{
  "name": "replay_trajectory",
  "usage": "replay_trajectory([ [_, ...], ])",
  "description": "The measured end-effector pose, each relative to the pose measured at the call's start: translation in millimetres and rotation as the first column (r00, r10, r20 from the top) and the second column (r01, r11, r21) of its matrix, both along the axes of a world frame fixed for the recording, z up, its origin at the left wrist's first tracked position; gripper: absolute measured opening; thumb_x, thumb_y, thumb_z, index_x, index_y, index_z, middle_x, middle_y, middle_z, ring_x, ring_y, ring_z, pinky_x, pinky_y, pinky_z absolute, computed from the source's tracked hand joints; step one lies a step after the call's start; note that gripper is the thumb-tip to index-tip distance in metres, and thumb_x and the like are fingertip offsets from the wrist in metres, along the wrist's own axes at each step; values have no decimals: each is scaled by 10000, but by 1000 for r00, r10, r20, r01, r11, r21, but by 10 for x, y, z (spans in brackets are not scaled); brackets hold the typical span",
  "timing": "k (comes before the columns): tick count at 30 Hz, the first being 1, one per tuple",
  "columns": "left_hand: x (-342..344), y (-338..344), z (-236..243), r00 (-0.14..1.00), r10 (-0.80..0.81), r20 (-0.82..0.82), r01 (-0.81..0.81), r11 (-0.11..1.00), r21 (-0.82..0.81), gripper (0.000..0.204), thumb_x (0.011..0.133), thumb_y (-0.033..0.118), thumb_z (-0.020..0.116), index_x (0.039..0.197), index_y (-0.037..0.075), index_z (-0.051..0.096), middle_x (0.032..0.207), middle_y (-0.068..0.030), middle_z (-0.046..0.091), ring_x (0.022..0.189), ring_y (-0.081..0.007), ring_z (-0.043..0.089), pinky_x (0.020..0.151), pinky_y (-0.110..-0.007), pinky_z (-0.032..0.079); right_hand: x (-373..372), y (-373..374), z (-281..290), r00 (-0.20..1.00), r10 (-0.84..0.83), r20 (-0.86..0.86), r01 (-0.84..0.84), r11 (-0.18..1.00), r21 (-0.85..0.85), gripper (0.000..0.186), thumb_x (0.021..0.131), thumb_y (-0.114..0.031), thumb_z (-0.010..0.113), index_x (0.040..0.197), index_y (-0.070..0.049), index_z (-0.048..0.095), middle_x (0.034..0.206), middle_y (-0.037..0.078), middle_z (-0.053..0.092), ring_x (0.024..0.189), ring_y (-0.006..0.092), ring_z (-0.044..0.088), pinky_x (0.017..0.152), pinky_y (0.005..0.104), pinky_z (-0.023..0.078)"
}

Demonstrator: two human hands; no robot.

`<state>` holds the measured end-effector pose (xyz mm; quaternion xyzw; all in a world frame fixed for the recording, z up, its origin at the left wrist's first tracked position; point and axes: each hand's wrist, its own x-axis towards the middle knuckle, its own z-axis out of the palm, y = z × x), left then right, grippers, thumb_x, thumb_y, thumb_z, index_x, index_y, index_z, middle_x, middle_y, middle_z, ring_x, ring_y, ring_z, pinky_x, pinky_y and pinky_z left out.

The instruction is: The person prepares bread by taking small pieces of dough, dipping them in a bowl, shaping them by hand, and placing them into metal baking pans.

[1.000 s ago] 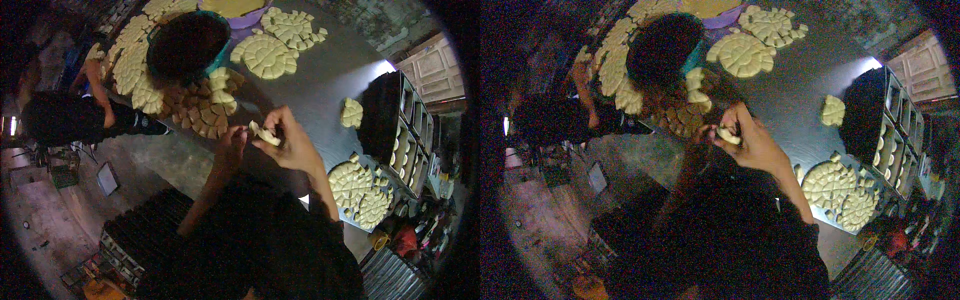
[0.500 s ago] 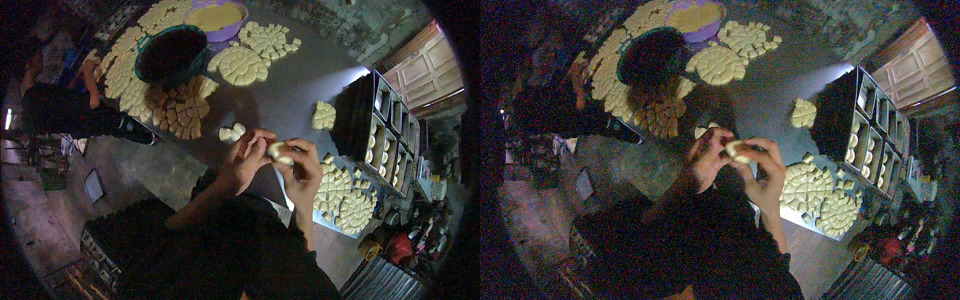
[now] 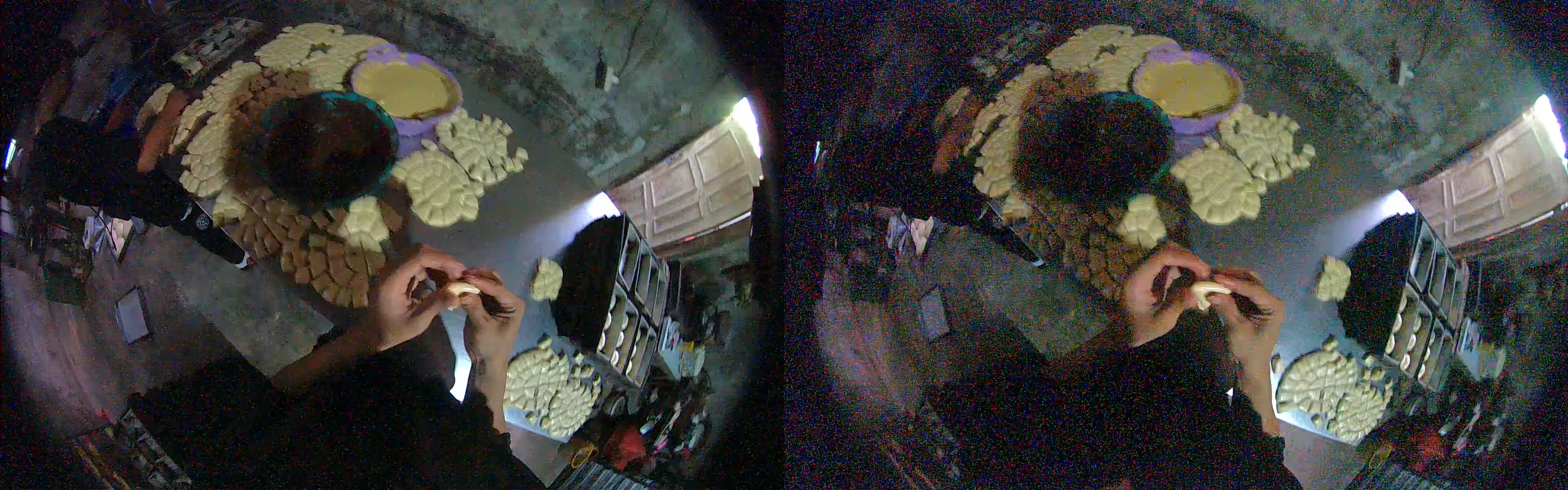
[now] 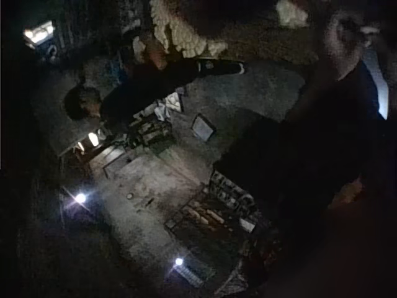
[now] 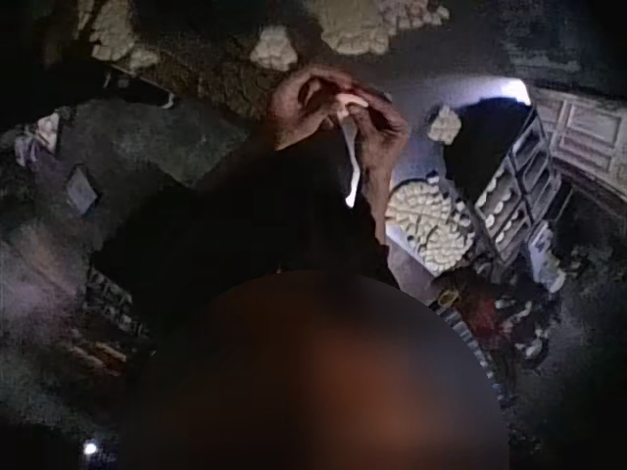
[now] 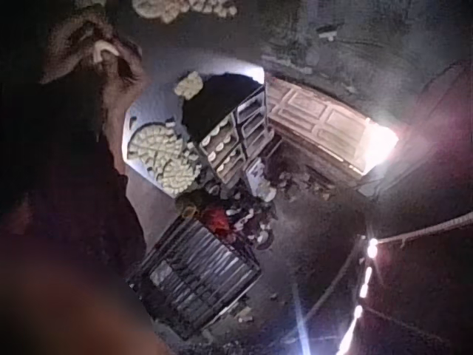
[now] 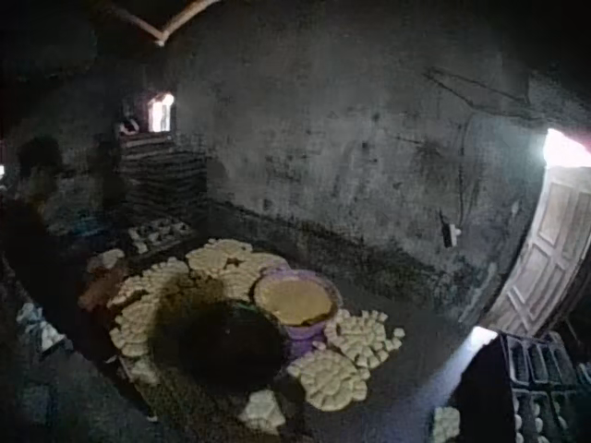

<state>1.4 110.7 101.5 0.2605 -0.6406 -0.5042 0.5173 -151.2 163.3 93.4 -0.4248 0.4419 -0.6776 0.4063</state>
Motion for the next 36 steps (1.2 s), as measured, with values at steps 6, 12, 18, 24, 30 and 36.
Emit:
replay_trajectory([
  [6, 380, -884, -148, 960, -109, -258, -159, 547, -822, 639, 776, 586, 706, 1106, 44, 626, 1071, -117, 615, 947, -290, 634, 892, -413, 507, 724, -755, 99, 963, 212, 165, -242, 951, 193, 534, 795, -26, 764, 1291, -17, 565, 1072, 107, 695, 935, 178, 665, 840, 307, 535],
  [12, 742, -1393, -511, 935, -131, -328, -58, 860, -506, 853, 730, 480, 812, 1340, 65, 385, 1165, -143, 558, 1029, -283, 599, 961, -416, 479, 1208, -1447, 313, 948, 319, 2, -307, 912, 272, 690, 856, -94, 730, 1440, -1, 374, 1222, 163, 630, 1083, 242, 631, 959, 353, 492],
  [18, 512, -1817, -917, 768, 201, -608, 25, 939, 343, 1042, 734, 319, 855, 1491, 97, 174, 1361, -137, 421, 1184, -266, 506, 1026, -400, 418, 1202, -2383, 215, 909, 261, 325, -355, 894, 273, 549, 877, -96, 717, 1370, -24, 486, 1138, 125, 666, 1017, 182, 644, 851, 303, 526],
  [24, 889, -1915, -789, 869, 292, -400, -40, 847, 530, 585, 904, 157, 682, 1389, 72, 366, 1157, -79, 507, 1042, -166, 538, 918, -349, 455, 944, -4563, -515, 877, 298, -378, -224, 948, 226, 265, 931, -64, 620, 1183, 13, 595, 1096, 119, 692, 953, 190, 667, 809, 334, 529],
  [30, 1185, -1939, -601, 940, 218, -260, -35, 824, 566, 272, 987, 107, 570, 1252, 54, 540, 939, -54, 583, 875, -124, 569, 803, -291, 475, 882, -5444, -1108, 497, 277, -822, 49, 937, 346, 387, 962, -224, 601, 1277, -27, 492, 1106, 142, 659, 943, 224, 649, 807, 324, 517],
  [36, 1358, -1917, -556, 919, 297, -259, -117, 833, 540, 257, 1002, 133, 556, 1240, 36, 565, 944, -67, 604, 883, -128, 574, 825, -299, 477, 1116, -4926, -694, 944, 188, 271, -294, 852, 434, 436, 989, -203, 566, 1358, -7, 441, 1149, 122, 629, 1040, 201, 605, 893, 298, 495],
])
